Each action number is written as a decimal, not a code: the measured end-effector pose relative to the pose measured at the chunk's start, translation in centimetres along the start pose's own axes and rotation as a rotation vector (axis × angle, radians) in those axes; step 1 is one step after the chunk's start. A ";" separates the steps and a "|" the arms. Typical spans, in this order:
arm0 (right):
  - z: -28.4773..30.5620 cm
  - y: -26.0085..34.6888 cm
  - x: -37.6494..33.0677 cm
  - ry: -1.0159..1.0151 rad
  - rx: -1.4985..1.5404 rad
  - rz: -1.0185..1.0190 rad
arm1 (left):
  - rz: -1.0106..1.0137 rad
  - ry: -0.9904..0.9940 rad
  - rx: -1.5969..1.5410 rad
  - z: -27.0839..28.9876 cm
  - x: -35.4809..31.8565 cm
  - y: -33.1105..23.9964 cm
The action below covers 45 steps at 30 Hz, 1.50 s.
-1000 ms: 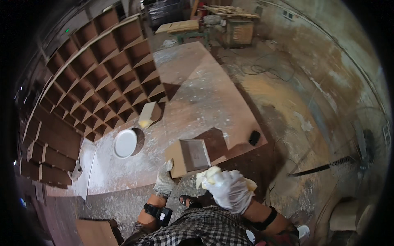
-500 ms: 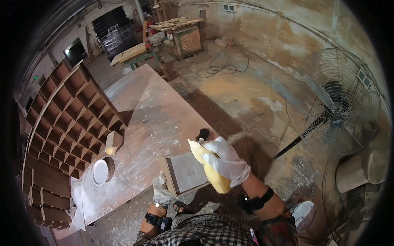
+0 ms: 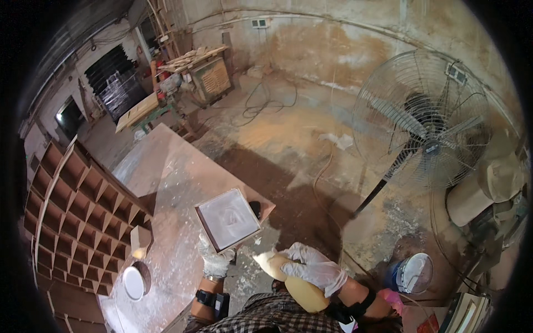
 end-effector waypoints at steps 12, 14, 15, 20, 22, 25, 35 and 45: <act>-1.3 2.9 8.7 -0.789 -0.344 0.560 | -0.299 -0.050 0.423 -2.2 6.3 -0.1; -1.0 3.4 8.4 -0.880 -0.415 0.609 | -0.352 -0.025 0.531 -3.2 6.5 -1.1; -1.3 3.9 8.3 -0.883 -0.412 0.611 | -0.391 0.010 0.632 -3.5 6.8 -1.3; -3.1 5.1 8.2 -0.925 -0.883 0.775 | 0.108 0.027 -0.393 -2.8 8.9 2.5; -3.4 5.7 7.5 -0.952 -1.082 0.808 | 0.174 -0.005 -0.598 -4.4 9.2 1.9; -2.1 6.4 7.1 -1.016 -1.277 0.820 | 0.177 0.027 -0.655 -6.8 9.5 1.6; 14.4 5.4 5.0 -1.264 -1.471 0.726 | 0.288 -0.089 -0.602 -17.0 10.3 3.4; 22.2 4.5 2.7 -1.072 -1.640 0.472 | -0.018 0.108 -0.018 -24.1 10.9 4.3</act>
Point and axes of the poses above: each hand's wrist, its own x-axis towards the middle knuckle, its own z-axis out of the back of the hand, y = z × x, the point moved 3 cm from there along x, towards the middle knuckle, and after that the axes turned 5 degrees about -z, right-handed, at the moved point
